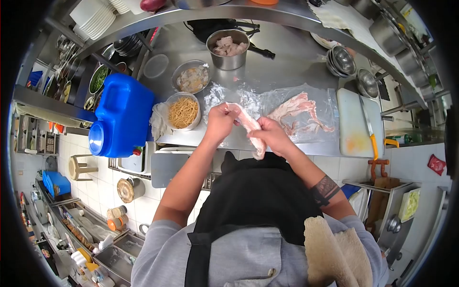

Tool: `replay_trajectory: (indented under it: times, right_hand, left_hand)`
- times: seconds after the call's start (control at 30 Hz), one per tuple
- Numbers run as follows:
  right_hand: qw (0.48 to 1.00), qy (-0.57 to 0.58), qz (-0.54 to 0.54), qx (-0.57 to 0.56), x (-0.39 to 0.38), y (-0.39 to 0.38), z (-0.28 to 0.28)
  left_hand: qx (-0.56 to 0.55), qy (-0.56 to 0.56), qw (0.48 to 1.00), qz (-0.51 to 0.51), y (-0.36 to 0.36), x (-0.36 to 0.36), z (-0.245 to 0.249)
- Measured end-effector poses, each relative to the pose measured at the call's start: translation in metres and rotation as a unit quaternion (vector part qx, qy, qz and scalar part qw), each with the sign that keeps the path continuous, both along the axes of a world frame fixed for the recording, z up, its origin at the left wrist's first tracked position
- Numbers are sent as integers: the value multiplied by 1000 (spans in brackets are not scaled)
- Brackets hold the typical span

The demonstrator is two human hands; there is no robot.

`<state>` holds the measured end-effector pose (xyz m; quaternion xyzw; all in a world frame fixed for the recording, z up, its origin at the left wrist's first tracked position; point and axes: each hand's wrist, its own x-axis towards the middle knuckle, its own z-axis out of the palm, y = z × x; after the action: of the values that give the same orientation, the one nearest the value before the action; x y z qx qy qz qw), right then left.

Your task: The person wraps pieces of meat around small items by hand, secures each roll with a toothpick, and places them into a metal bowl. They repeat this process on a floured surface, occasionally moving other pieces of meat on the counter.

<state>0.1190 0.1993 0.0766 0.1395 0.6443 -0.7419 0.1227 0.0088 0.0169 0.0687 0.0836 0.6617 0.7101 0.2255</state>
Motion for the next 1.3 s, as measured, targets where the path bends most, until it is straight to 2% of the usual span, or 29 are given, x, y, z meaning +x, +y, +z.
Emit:
replay_trajectory:
  times: [0.07, 0.13, 0.2, 0.27, 0.3, 0.47, 0.53, 0.6, 0.67, 0.7, 0.73, 0.8, 0.83, 0.9, 1.03, 1.13, 1.23, 1.3]
  right_hand:
    - [999, -46, 12, -27, 7, -19, 2]
    - [995, -25, -54, -76, 12, -38, -10]
    - [995, -24, -67, -71, 15, -48, -34]
    - [985, -22, -123, -120, 15, -58, -53]
    - [985, -25, -126, -118, 14, -61, -62]
    - [987, -129, -92, -26, -16, -49, -75]
    - [983, -141, -106, -56, -25, -52, -84]
    - [976, -159, -118, -84, -27, -54, -90]
    - [985, -159, -56, -34, -27, -55, -91]
    - [988, -152, 16, 24, -25, -52, -84]
    - [987, -158, 20, 23, -27, -51, -75]
    - [939, -235, 156, 198, -36, -45, -54]
    - [937, -238, 159, 200, -41, -42, -48]
    - [874, -207, 274, 344, -46, -41, -40]
    - [829, -245, 329, 381, -56, -44, -37]
    - [818, -237, 352, 389, -55, -44, -31]
    - [785, -231, 433, 377, -60, -31, -13]
    - [808, -262, 402, 343, -67, -17, 7]
  left_hand:
    - [-12, 16, 1000, 12, -14, -13, -12]
    - [-231, 192, 954, -9, -25, -31, -11]
    - [-247, 211, 946, -12, -24, -42, -14]
    - [-246, 332, 911, -1, -17, -55, -33]
    - [-253, 351, 901, -16, -13, -64, -43]
    - [-277, 367, 888, -12, 8, -87, -86]
    - [-281, 367, 887, -5, 12, -99, -94]
    - [-293, 427, 855, -37, 15, -103, -101]
    - [-292, 449, 844, -19, 19, -105, -103]
    - [-287, 475, 832, -6, 19, -104, -102]
    - [-290, 468, 835, -6, 19, -104, -102]
    - [-326, 465, 823, -6, 23, -109, -97]
    - [-326, 462, 825, -4, 26, -110, -90]
    - [-360, 397, 844, -5, 27, -110, -79]
    - [-395, 367, 842, -21, 31, -120, -70]
    - [-400, 392, 828, -10, 33, -125, -69]
    - [-390, 426, 816, 29, 30, -121, -69]
    - [-395, 441, 805, 25, 23, -95, -74]
